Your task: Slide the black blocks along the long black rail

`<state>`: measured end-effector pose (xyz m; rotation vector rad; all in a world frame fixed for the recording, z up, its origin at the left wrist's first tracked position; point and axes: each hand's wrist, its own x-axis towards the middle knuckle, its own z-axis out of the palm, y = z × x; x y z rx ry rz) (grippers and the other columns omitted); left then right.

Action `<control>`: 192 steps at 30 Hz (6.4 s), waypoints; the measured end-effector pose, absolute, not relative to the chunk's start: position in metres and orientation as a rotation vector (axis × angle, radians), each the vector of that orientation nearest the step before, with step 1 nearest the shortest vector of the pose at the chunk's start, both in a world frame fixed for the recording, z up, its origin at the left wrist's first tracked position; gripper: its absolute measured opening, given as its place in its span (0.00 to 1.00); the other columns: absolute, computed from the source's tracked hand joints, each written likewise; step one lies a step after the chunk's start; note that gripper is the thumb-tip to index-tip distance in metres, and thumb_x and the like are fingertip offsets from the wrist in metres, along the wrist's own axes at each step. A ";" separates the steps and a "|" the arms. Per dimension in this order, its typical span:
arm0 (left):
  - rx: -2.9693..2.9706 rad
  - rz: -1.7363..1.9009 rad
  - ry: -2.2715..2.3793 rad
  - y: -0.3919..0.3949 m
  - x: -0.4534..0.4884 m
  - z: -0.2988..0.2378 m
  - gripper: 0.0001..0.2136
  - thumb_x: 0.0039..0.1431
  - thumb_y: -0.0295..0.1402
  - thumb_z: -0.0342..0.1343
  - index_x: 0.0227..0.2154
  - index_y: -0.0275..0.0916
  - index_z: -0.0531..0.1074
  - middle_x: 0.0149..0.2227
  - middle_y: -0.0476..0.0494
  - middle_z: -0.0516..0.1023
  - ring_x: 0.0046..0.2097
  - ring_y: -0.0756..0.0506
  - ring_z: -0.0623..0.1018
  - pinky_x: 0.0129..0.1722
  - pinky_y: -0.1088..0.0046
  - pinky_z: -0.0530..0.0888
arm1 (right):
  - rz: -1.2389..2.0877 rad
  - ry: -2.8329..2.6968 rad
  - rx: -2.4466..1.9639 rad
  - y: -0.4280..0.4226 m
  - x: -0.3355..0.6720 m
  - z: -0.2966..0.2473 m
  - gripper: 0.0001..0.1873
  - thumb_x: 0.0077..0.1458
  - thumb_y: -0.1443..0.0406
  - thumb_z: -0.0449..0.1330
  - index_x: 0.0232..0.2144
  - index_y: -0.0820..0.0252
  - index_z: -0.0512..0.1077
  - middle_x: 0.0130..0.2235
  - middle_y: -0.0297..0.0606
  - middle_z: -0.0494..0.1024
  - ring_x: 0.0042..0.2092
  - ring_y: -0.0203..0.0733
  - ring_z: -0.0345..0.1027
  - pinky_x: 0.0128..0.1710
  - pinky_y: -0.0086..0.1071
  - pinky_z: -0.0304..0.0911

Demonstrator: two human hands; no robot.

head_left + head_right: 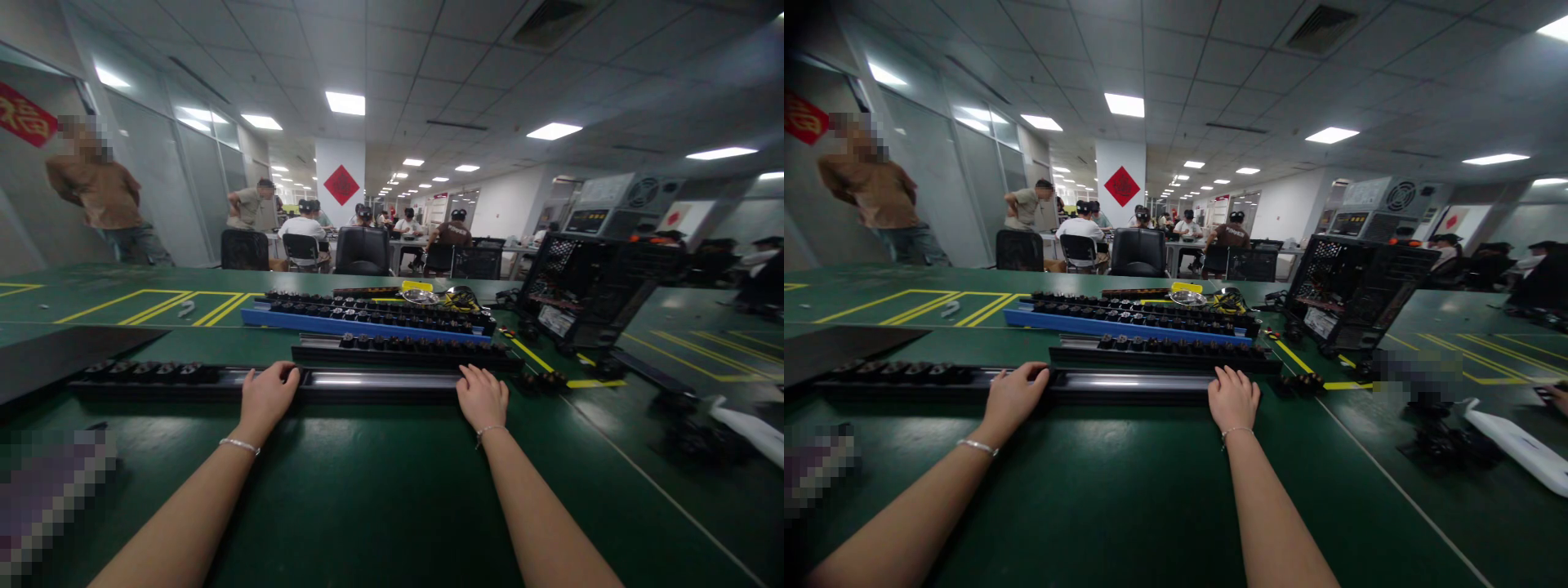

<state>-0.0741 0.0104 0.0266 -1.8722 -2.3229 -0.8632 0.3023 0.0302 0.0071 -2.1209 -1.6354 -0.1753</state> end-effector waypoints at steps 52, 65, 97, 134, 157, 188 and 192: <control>-2.178 -0.744 -2.053 0.008 -0.050 0.019 0.20 0.56 0.39 0.46 0.51 0.46 0.68 0.50 0.42 0.73 0.53 0.40 0.69 0.59 0.50 0.51 | -0.147 -1.677 -2.166 0.029 0.302 0.012 0.25 0.58 0.61 0.41 0.54 0.50 0.67 0.59 0.31 0.64 0.60 0.43 0.50 0.60 0.47 0.40; -2.256 -0.781 -2.057 0.007 -0.050 0.023 0.21 0.57 0.38 0.45 0.53 0.44 0.67 0.47 0.44 0.76 0.51 0.43 0.72 0.60 0.56 0.53 | -0.119 -1.648 -2.154 0.032 0.303 0.010 0.26 0.56 0.63 0.43 0.54 0.50 0.67 0.59 0.31 0.64 0.60 0.43 0.50 0.60 0.46 0.39; -2.482 -0.768 -1.934 0.002 -0.048 0.025 0.19 0.57 0.37 0.47 0.52 0.47 0.63 0.48 0.49 0.77 0.52 0.43 0.73 0.61 0.48 0.46 | -0.079 -1.550 -1.980 0.032 0.314 0.010 0.21 0.49 0.65 0.48 0.44 0.53 0.73 0.49 0.36 0.73 0.53 0.42 0.59 0.56 0.42 0.41; -2.628 -0.661 -1.606 -0.001 -0.022 0.021 0.22 0.51 0.33 0.50 0.52 0.43 0.61 0.52 0.45 0.72 0.54 0.41 0.68 0.60 0.54 0.53 | 0.198 -2.155 -1.407 0.010 0.188 0.029 0.28 0.57 0.60 0.47 0.60 0.58 0.58 0.62 0.38 0.59 0.63 0.46 0.46 0.61 0.44 0.44; -2.623 -0.645 -1.546 -0.002 -0.016 0.017 0.26 0.48 0.31 0.52 0.53 0.43 0.61 0.54 0.42 0.69 0.60 0.40 0.61 0.61 0.54 0.52 | 0.275 -1.889 -1.626 0.009 0.154 0.032 0.14 0.53 0.56 0.54 0.43 0.45 0.69 0.48 0.31 0.74 0.53 0.43 0.60 0.58 0.51 0.36; -2.483 -0.491 -1.592 -0.001 -0.008 0.012 0.28 0.49 0.37 0.55 0.55 0.50 0.62 0.60 0.40 0.62 0.61 0.34 0.59 0.56 0.48 0.56 | 0.176 -1.819 -1.635 0.010 0.151 0.023 0.12 0.56 0.56 0.51 0.41 0.50 0.69 0.45 0.35 0.75 0.52 0.43 0.61 0.58 0.46 0.38; -2.464 -0.461 -1.584 -0.002 -0.007 0.011 0.28 0.49 0.37 0.55 0.56 0.52 0.61 0.60 0.40 0.62 0.61 0.33 0.59 0.55 0.47 0.56 | 0.157 -1.784 -1.624 0.010 0.151 0.023 0.10 0.56 0.58 0.52 0.39 0.52 0.69 0.43 0.35 0.76 0.50 0.43 0.63 0.57 0.44 0.40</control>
